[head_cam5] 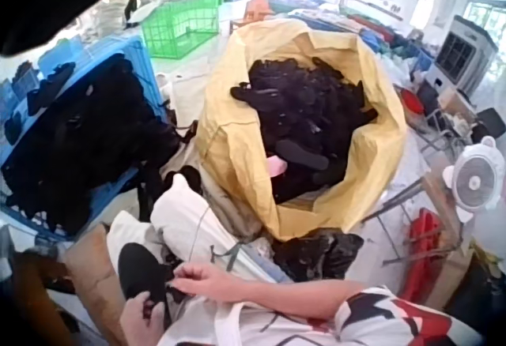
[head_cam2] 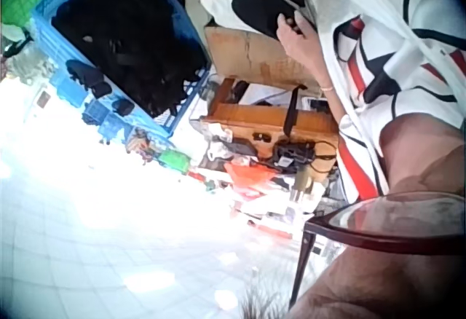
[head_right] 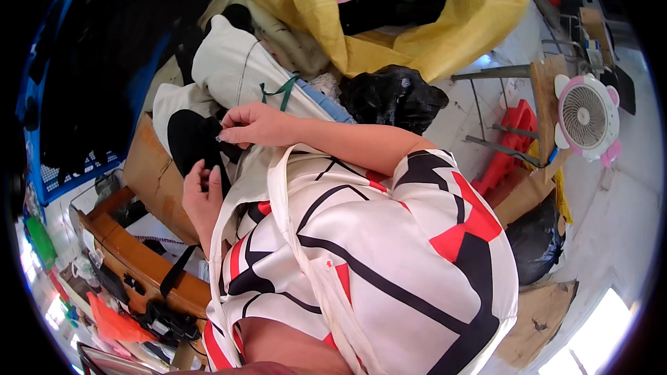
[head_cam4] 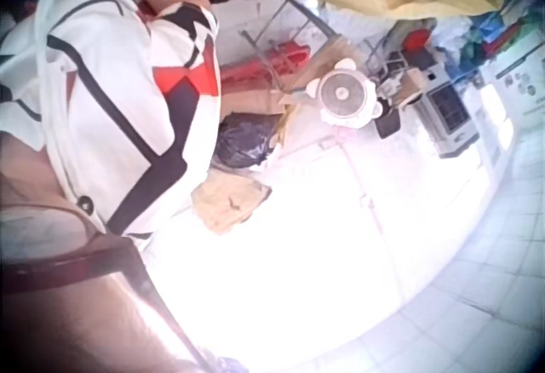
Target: The person sits on the floor and inspects a pair of black slip-on shoes. They pick up the shoes, turn them over to examine the soles, and check the interior lining. The person then places the shoes into a white cloth bag.
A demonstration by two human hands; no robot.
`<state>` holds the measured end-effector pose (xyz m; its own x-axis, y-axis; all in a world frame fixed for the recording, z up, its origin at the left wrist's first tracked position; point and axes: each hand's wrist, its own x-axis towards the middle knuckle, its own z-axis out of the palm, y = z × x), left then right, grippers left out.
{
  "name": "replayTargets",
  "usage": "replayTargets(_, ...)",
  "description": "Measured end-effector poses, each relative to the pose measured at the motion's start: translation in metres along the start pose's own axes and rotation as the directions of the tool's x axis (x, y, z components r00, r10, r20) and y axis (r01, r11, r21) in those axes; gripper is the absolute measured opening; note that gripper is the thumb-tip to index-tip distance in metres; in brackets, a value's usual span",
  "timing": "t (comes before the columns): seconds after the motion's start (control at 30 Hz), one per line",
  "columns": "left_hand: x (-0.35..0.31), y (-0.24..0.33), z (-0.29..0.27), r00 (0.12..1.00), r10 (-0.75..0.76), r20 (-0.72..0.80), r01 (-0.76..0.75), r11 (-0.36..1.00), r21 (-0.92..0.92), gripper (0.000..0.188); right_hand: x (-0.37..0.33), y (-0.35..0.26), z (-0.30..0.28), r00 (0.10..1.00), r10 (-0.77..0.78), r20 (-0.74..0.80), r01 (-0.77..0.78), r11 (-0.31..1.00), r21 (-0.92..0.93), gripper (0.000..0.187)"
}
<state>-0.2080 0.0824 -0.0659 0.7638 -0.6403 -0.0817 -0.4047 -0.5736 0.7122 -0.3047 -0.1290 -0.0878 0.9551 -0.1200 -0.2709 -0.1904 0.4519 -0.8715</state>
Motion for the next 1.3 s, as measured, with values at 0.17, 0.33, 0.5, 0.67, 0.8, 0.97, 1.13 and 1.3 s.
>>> replayTargets(0.17,0.010,0.032,-0.012,0.995,-0.063,0.084,0.097,0.846,-0.525,0.034,0.003,-0.004,0.006,0.986,-0.005,0.166,0.036,0.982,-0.187,0.023)
replayTargets(0.33,0.011,0.040,-0.010,0.976,-0.088,0.199,0.198,0.737,-0.646,0.024,0.004,-0.011,0.016,0.965,0.022,0.262,0.030,0.981,-0.192,0.027)
replayTargets(0.5,0.013,0.038,-0.001,0.993,-0.117,0.010,0.092,0.728,-0.679,0.015,-0.001,-0.004,0.021,0.981,-0.078,0.179,0.101,0.987,-0.125,0.034)
replayTargets(0.67,0.015,0.035,0.004,0.972,-0.204,0.118,0.217,0.585,-0.782,0.015,0.002,0.007,0.016,0.929,-0.367,0.040,0.339,0.804,-0.488,0.029)
replayTargets(0.8,0.026,0.035,0.007,0.915,-0.216,0.341,0.398,0.332,-0.856,0.018,0.008,0.006,0.014,0.994,-0.030,-0.102,0.047,0.985,0.168,0.018)
replayTargets(0.97,0.027,0.031,-0.002,0.915,-0.156,0.373,0.404,0.389,-0.828,0.017,0.009,0.006,0.011,0.998,-0.028,-0.059,0.034,0.993,0.110,0.021)
replayTargets(1.13,0.029,0.045,-0.011,0.914,-0.143,0.380,0.389,0.575,-0.719,0.027,0.005,0.002,0.010,0.998,-0.051,-0.030,0.052,0.998,0.039,0.023)
replayTargets(1.3,0.025,0.030,-0.012,0.961,-0.028,0.276,0.185,0.807,-0.561,0.017,0.002,-0.001,0.014,0.992,-0.126,-0.012,0.120,0.968,-0.222,0.025)
